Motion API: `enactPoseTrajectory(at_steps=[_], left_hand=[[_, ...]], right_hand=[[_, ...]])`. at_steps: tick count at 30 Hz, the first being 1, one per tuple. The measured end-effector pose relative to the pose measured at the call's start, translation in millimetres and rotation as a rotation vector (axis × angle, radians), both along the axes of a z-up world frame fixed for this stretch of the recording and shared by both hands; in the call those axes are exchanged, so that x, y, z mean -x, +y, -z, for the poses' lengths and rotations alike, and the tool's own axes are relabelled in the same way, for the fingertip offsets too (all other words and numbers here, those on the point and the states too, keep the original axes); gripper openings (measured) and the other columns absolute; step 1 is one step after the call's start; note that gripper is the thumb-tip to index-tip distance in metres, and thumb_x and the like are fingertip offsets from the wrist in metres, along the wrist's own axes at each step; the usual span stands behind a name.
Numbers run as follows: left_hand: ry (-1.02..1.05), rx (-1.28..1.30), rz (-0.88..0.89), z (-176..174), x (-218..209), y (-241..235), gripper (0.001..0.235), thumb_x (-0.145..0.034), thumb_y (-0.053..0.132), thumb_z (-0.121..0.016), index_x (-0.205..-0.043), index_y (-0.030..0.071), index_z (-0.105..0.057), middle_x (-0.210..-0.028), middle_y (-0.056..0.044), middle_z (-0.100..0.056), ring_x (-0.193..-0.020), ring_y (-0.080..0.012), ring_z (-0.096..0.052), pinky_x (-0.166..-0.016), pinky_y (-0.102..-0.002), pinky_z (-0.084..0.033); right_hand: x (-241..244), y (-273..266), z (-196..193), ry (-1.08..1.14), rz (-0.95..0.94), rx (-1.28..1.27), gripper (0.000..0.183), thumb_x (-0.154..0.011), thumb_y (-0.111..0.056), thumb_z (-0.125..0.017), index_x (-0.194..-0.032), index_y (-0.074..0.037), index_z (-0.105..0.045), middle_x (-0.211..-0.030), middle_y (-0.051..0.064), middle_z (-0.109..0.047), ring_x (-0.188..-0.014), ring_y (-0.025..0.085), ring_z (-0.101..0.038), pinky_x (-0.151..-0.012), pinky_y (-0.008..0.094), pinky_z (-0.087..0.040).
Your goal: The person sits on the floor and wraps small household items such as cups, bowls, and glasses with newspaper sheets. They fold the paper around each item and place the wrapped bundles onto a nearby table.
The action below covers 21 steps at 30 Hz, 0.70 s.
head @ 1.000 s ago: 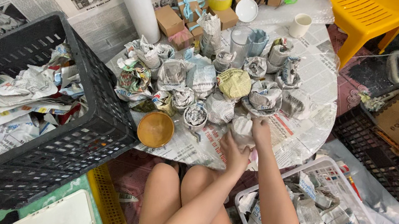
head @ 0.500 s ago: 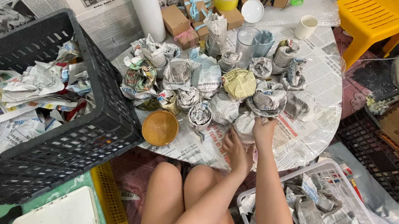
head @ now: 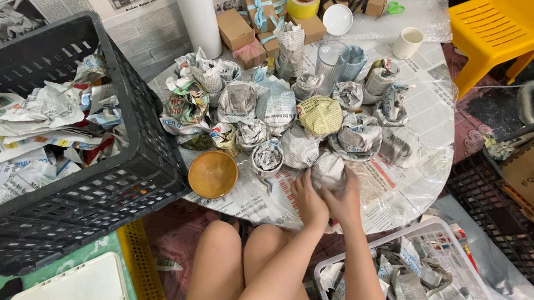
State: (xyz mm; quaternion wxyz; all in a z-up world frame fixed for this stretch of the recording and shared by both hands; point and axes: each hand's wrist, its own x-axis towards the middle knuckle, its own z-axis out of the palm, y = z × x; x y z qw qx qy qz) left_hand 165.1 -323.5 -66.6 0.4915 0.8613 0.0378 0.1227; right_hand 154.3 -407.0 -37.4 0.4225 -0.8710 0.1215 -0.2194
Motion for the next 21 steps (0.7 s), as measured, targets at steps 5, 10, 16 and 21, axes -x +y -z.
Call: enactPoseTrajectory(at_steps=[5,10,16,21], left_hand=[[-0.007,-0.068,0.128,5,-10,6,0.074,-0.073,-0.003,-0.073,-0.143,0.0,-0.048,-0.146,-0.021,-0.048,-0.137,-0.0428,-0.038,-0.114,-0.054,-0.035],[0.027,0.181,0.147,11,-16,21,0.075,-0.079,0.009,-0.078,-0.143,-0.004,-0.04,-0.142,-0.024,-0.046,-0.136,-0.0418,-0.043,-0.116,-0.051,-0.034],[0.148,0.434,0.131,24,-15,25,0.083,-0.089,0.014,-0.067,-0.156,-0.004,-0.022,-0.157,-0.028,-0.03,-0.144,-0.0408,-0.039,-0.118,-0.049,-0.032],[0.218,0.322,0.167,35,-24,13,0.073,-0.096,0.026,-0.061,-0.154,-0.007,-0.031,-0.158,-0.03,-0.037,-0.147,-0.042,-0.038,-0.121,-0.045,-0.031]], right_hand=[[-6,-10,20,0.052,0.042,-0.092,0.069,-0.079,-0.008,-0.08,-0.14,0.003,-0.052,-0.13,0.026,-0.066,-0.12,0.04,-0.066,-0.098,0.042,-0.052],[-16,-9,25,0.054,0.09,-0.104,0.067,-0.079,-0.008,-0.08,-0.139,0.001,-0.052,-0.129,0.026,-0.066,-0.119,0.039,-0.065,-0.098,0.042,-0.052],[-4,16,13,-0.105,0.136,0.07,0.068,-0.079,-0.008,-0.081,-0.138,0.004,-0.051,-0.141,0.028,-0.046,-0.13,0.044,-0.049,-0.109,0.045,-0.043],[-1,31,8,-0.091,0.146,0.124,0.072,-0.076,-0.007,-0.08,-0.139,0.007,-0.048,-0.143,0.028,-0.047,-0.132,0.047,-0.045,-0.112,0.048,-0.039]])
